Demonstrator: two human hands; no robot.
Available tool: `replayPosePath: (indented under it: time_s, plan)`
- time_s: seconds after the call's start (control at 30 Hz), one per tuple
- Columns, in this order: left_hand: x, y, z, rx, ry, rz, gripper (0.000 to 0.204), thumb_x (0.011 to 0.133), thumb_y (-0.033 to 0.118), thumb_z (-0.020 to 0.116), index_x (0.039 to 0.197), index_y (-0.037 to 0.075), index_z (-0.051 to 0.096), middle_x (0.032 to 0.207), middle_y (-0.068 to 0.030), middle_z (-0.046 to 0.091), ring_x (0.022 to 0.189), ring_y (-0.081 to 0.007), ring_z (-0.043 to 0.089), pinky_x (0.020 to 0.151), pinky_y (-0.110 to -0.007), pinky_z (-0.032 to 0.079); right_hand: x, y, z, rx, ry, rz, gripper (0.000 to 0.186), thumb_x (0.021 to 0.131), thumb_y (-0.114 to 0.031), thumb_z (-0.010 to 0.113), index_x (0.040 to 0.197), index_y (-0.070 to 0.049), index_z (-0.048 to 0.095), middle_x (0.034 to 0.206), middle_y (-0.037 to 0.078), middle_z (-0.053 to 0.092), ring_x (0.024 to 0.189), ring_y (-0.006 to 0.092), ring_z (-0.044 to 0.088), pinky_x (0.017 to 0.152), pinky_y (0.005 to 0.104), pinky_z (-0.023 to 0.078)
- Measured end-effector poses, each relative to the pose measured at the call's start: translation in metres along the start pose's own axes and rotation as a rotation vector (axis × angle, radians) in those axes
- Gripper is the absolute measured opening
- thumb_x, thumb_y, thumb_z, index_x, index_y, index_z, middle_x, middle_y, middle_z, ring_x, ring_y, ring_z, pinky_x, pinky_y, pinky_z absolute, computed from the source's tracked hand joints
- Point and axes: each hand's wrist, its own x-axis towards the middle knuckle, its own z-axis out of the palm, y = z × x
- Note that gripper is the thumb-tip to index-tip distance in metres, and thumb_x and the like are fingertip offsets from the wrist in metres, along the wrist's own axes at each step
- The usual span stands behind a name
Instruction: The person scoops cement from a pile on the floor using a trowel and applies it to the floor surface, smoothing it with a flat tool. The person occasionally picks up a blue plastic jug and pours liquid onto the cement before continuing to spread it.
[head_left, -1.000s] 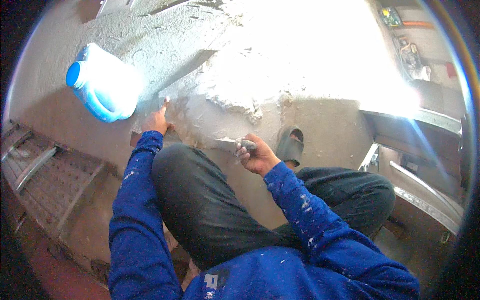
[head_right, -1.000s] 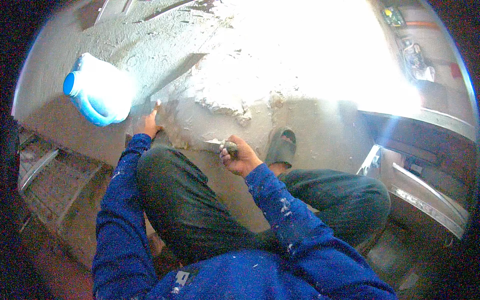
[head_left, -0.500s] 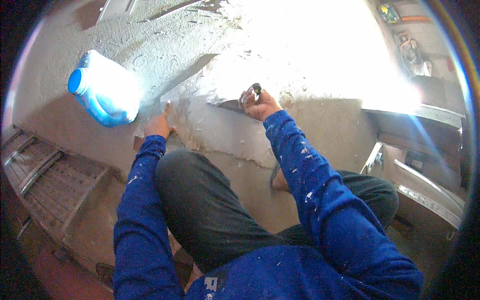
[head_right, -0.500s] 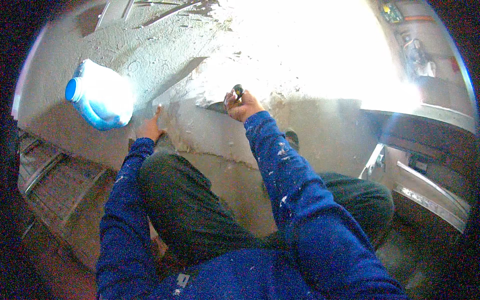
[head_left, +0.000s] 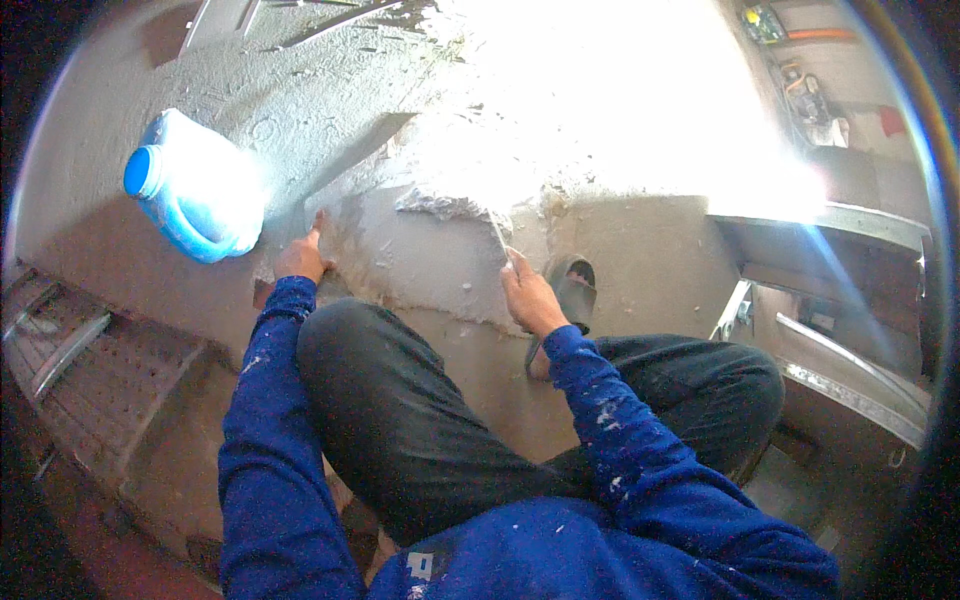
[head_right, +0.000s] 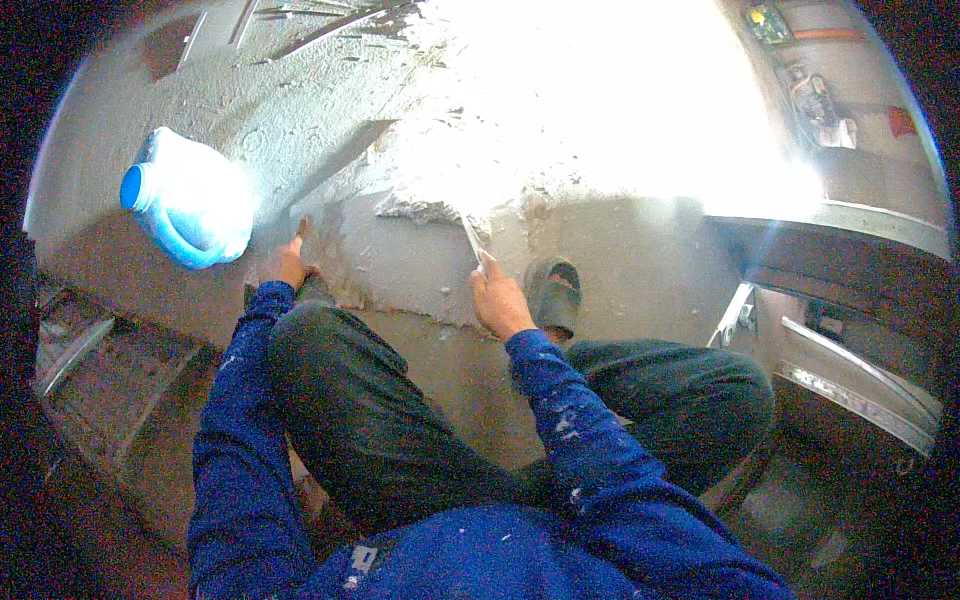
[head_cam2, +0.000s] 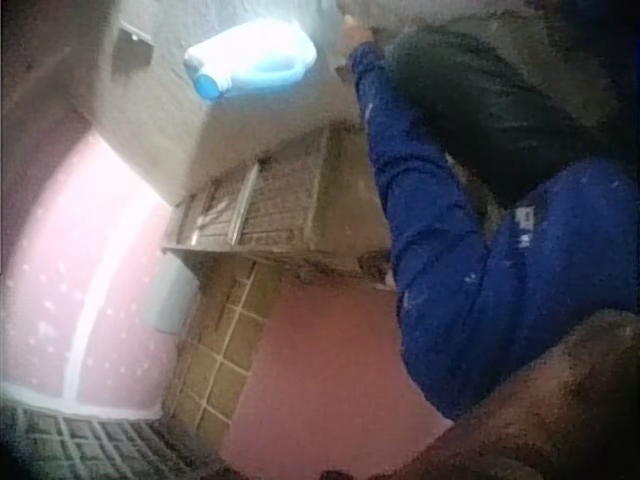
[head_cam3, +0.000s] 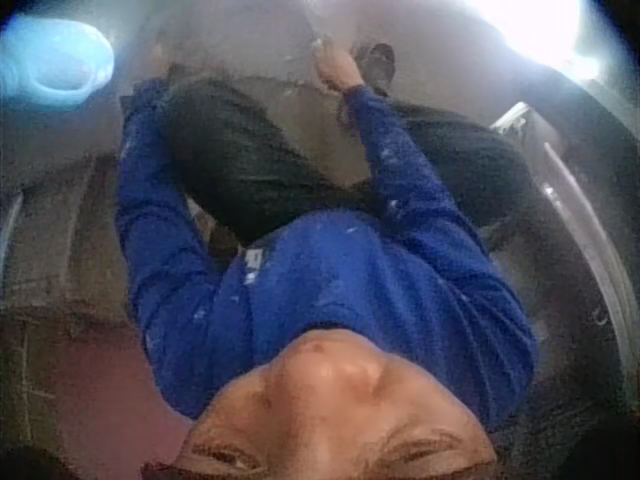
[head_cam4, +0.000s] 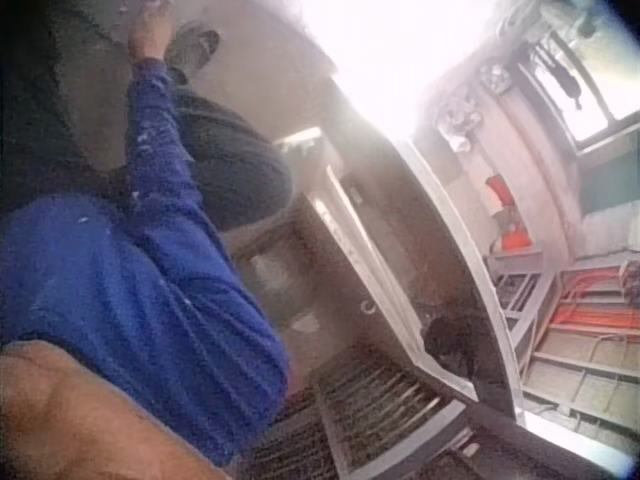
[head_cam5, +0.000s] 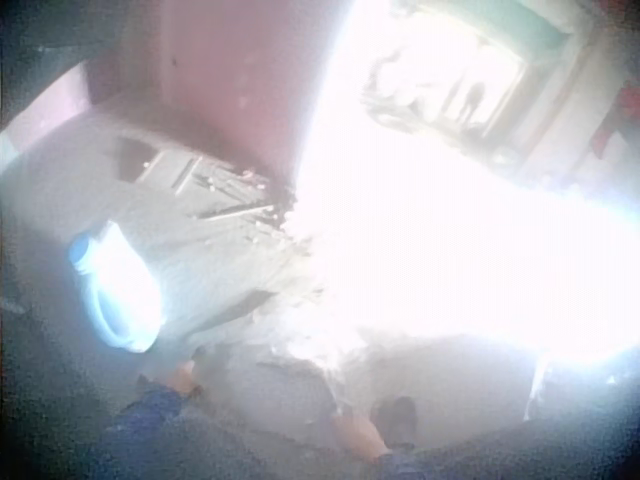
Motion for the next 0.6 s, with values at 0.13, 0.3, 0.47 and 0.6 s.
replayPosePath:
  time_s: [0.13,0.3,0.47,0.6]
  plan:
    - [0.001,-0.006,0.008,-0.043,0.035,0.021,0.097,0.075,0.031,0.077,0.149,0.034,0.015,0.101,-0.0198,0.067,0.093,-0.0369,0.065,0.080,-0.046,0.052,0.016,0.008,0.029,-0.276,0.077,-0.006,0.047,0.094,-0.026,0.041,0.140,-0.016,0.037,0.101,0.032,0.059,0.085,0.0480,0.062,0.077,0.0552,0.049]
    - [0.011,-0.018,0.022,-0.150,-0.023,0.045,0.098,0.074,0.030,0.078,0.149,0.033,0.016,0.101,-0.0205,0.067,0.093,-0.0378,0.065,0.082,-0.046,0.051,0.024,0.019,0.047,-0.469,0.009,-0.011,0.051,0.092,-0.021,0.041,0.142,-0.024,0.038,0.096,0.031,0.057,0.080,0.0465,0.063,0.075,0.0528,0.052]
    - [0.013,-0.013,0.018,0.003,0.005,0.036,0.097,0.074,0.030,0.078,0.149,0.031,0.017,0.100,-0.0208,0.067,0.094,-0.0376,0.064,0.082,-0.046,0.051,0.008,0.008,0.008,-0.420,-0.182,-0.089,0.039,0.092,-0.024,0.039,0.129,-0.016,0.050,0.095,0.028,0.064,0.088,0.0424,0.064,0.074,0.0514,0.052]
    - [0.004,-0.005,0.007,-0.039,-0.044,0.005,0.097,0.075,0.033,0.077,0.150,0.032,0.015,0.097,-0.0211,0.067,0.092,-0.0379,0.065,0.081,-0.046,0.051,0.021,-0.002,-0.002,-0.314,0.113,-0.163,0.038,0.095,-0.027,0.037,0.129,-0.016,0.049,0.088,0.027,0.064,0.081,0.0452,0.064,0.071,0.0532,0.052]
